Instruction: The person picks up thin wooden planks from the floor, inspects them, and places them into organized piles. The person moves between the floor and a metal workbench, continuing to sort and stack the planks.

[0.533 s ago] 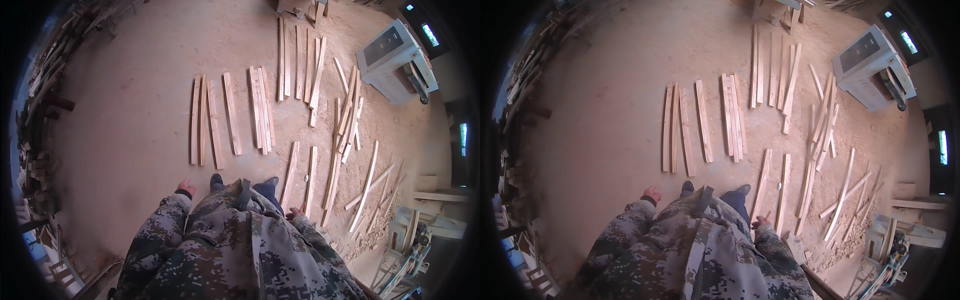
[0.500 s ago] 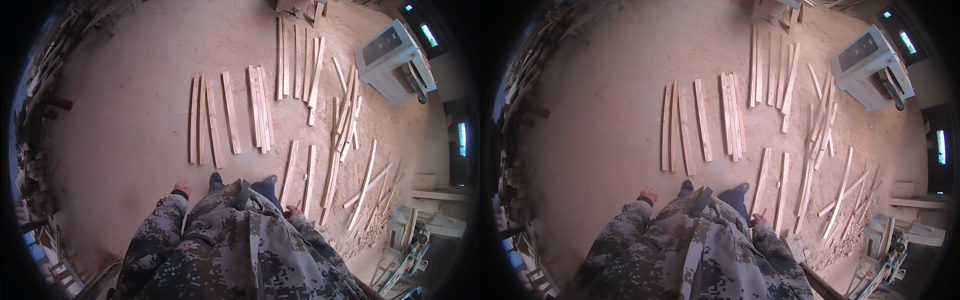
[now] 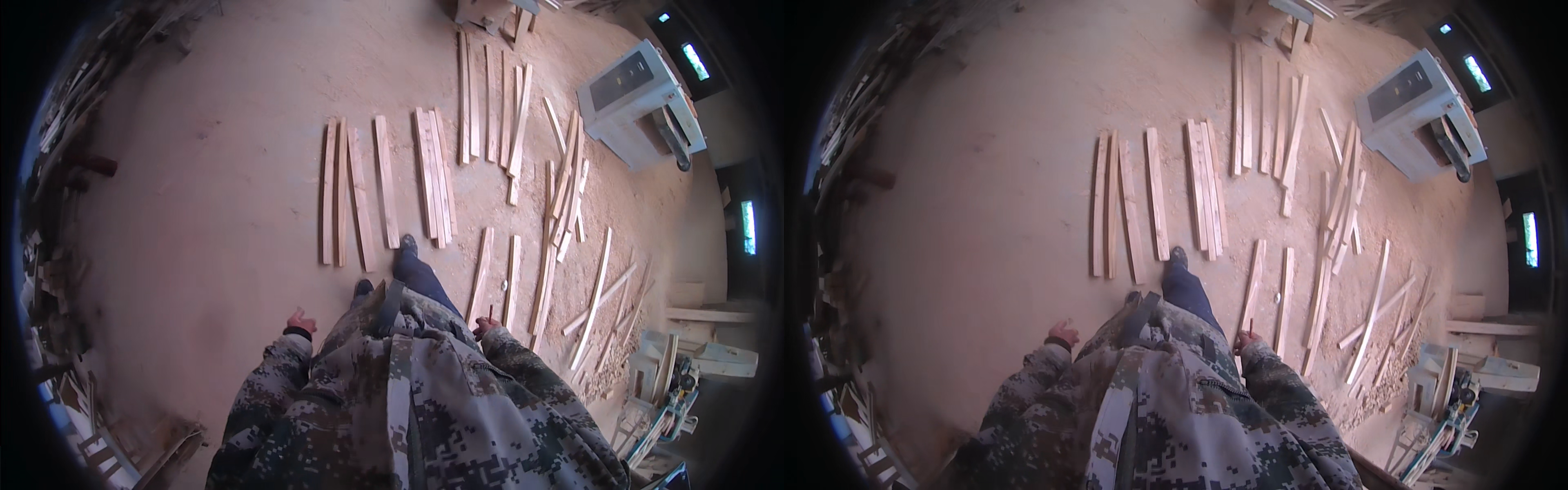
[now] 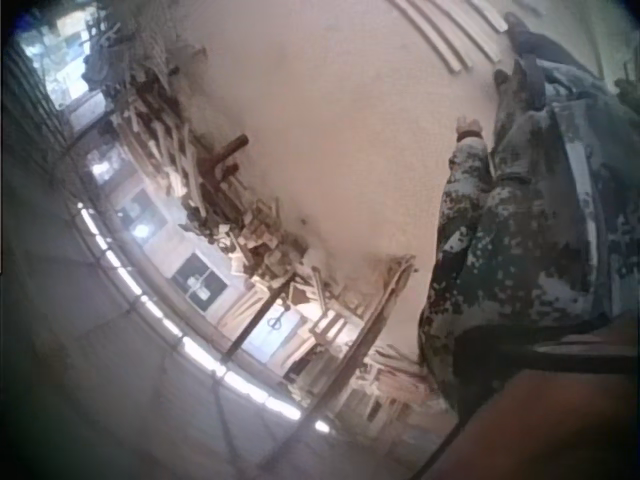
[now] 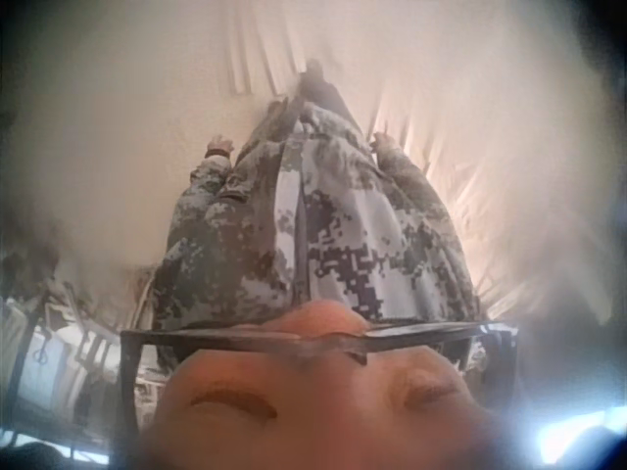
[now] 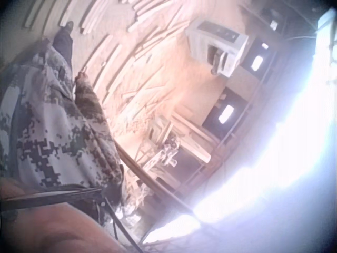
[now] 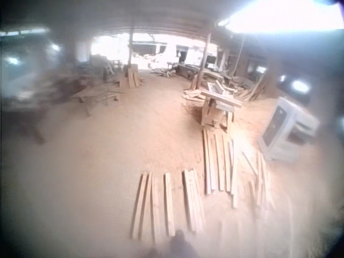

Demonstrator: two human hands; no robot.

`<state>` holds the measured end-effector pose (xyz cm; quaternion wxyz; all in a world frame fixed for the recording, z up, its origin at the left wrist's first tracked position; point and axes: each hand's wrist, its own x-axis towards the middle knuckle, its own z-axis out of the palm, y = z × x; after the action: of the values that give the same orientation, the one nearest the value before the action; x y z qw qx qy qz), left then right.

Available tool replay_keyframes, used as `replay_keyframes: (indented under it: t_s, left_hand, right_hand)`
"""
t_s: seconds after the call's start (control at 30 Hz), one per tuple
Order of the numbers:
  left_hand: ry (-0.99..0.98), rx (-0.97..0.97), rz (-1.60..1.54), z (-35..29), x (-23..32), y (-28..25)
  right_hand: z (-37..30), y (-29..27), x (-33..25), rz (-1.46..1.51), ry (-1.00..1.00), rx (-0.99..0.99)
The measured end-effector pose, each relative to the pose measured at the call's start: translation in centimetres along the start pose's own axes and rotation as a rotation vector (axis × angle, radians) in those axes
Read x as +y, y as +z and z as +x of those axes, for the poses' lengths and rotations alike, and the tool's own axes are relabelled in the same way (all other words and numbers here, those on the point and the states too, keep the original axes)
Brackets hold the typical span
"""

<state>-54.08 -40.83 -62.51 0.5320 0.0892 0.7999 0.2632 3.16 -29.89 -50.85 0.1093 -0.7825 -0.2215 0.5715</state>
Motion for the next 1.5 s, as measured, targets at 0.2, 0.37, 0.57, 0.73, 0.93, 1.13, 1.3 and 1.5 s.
replay_keyframes:
  t_s: [0.2, 0.37, 0.57, 0.73, 0.93, 1.13, 1.3, 1.5]
  left_hand:
    - [-0.07, -0.005, 0.103, -3.0, -1.8, -0.2]
    - [0.014, -0.021, 0.14, -0.2, -6.4, -2.3]
    - [-0.122, -0.006, -0.026, -0.8, -3.6, -1.6]
    - [-0.042, -0.058, 0.262, -0.7, -0.2, 0.4]
    - [0.304, -0.036, 0.815, 0.5, 3.4, 6.5]
    - [0.247, -0.098, 0.393, -7.4, 9.6, 16.7]
    - [0.521, -0.165, 0.793, -13.8, 11.8, 20.7]
    - [0.455, -0.026, 0.784, -14.0, 10.7, 17.7]
  right_hand:
    - [-0.2, 3.7, -3.7, -0.125, -0.173, -0.007]
    - [-1.3, 3.0, -3.8, -0.463, -0.323, -0.061]
    - [-0.9, 1.0, -1.1, -0.295, -0.122, -0.052]
    - [2.0, -1.1, 3.8, -0.051, -0.089, -0.06]
    - [3.6, -6.3, 9.3, 0.121, -0.102, -0.008]
    - [3.4, -12.5, 18.8, 0.227, 0.026, 0.091]
    - [6.5, -14.4, 23.4, 0.446, 0.315, 0.168]
    - [7.9, -14.2, 21.2, 0.417, 0.137, 0.153]
